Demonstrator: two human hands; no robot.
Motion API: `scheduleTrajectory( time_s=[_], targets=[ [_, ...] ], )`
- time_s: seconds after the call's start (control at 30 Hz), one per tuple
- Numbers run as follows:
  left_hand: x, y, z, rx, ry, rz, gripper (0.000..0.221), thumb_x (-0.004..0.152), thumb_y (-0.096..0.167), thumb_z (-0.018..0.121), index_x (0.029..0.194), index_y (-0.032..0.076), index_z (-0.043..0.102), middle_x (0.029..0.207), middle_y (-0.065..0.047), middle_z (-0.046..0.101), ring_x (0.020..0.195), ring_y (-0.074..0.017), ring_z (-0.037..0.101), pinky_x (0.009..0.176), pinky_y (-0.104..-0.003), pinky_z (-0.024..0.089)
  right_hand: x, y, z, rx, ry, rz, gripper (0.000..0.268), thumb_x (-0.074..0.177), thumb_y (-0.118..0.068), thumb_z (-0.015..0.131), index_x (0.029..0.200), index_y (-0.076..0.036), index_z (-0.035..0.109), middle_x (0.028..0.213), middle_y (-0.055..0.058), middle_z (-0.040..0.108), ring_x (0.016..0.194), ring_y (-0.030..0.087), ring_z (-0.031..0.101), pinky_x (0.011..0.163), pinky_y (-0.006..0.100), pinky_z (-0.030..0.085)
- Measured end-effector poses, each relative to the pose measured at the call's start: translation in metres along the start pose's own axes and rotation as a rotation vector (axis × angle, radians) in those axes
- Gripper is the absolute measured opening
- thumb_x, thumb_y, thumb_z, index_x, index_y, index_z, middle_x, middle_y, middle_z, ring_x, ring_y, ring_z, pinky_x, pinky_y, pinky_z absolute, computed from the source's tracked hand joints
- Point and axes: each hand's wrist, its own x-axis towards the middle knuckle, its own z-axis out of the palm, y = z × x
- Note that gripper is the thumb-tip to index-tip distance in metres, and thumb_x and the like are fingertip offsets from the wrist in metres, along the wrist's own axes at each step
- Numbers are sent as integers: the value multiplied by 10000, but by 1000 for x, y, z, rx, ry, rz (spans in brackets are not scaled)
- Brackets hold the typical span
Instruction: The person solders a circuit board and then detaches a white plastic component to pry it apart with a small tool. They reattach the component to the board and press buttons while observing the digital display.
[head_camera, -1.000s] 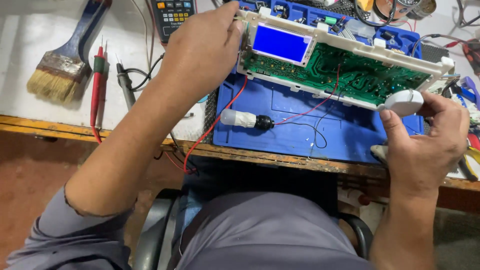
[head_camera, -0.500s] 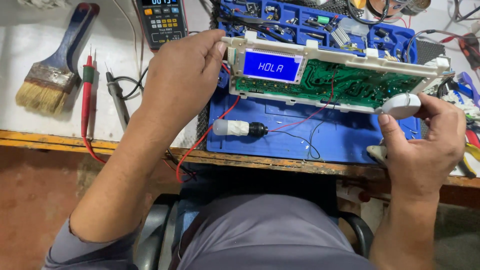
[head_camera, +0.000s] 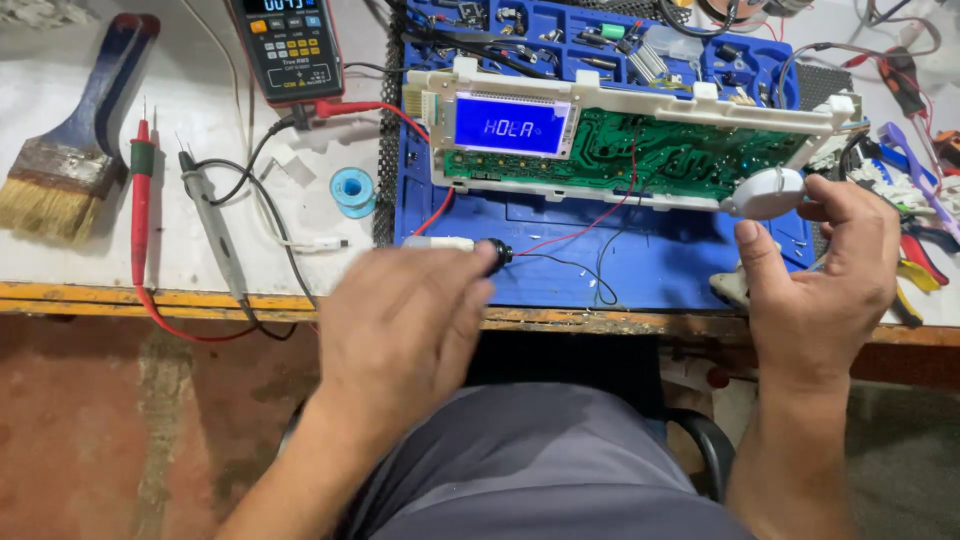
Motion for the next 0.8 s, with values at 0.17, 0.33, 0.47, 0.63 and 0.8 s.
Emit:
scheduleTrajectory(
  time_s=[0.17,0.33,0.47,0.63,0.8],
  targets=[
    [-25,22,34,-137,-101,105,255,927,171,783,1142,62,702,1019,-58,712,902,-240,689,784,-393,514,-17,-27,-1,53,27,-58,361,1024,-9,820,1322,22,618,1341,157,592,1110,239,619,1009,338,551],
    [-34,19,70,-103,-143,154,238,942,227,765,1117,74,711,1055,-55,702,927,-231,667,790,-390,493,-31,-56,11,247,-164,-68,299,974,-16,733,1259,6,646,1234,156,665,964,197,676,862,312,564],
    [-35,18,74,-42,-127,187,239,934,238,761,1118,90,720,1068,-38,704,904,-220,658,773,-379,486,-37,-59,35,278,-208,-8,268,963,-17,699,1228,-5,663,1183,176,672,945,235,686,847,343,571],
    [-37,16,78,11,-105,227,216,937,244,771,1093,100,727,1050,-30,701,848,-208,643,727,-374,468,-30,-57,39,181,-268,-113,227,1016,-64,617,1233,-18,664,1125,155,697,1049,343,681,941,407,534],
    [-33,23,78,6,-97,185,222,929,236,769,1094,96,718,1036,-31,697,846,-213,643,739,-375,479,-16,-60,44,121,-314,-85,346,1034,-91,613,1373,-23,591,1078,165,691,969,347,679,839,430,540]
  ],
)
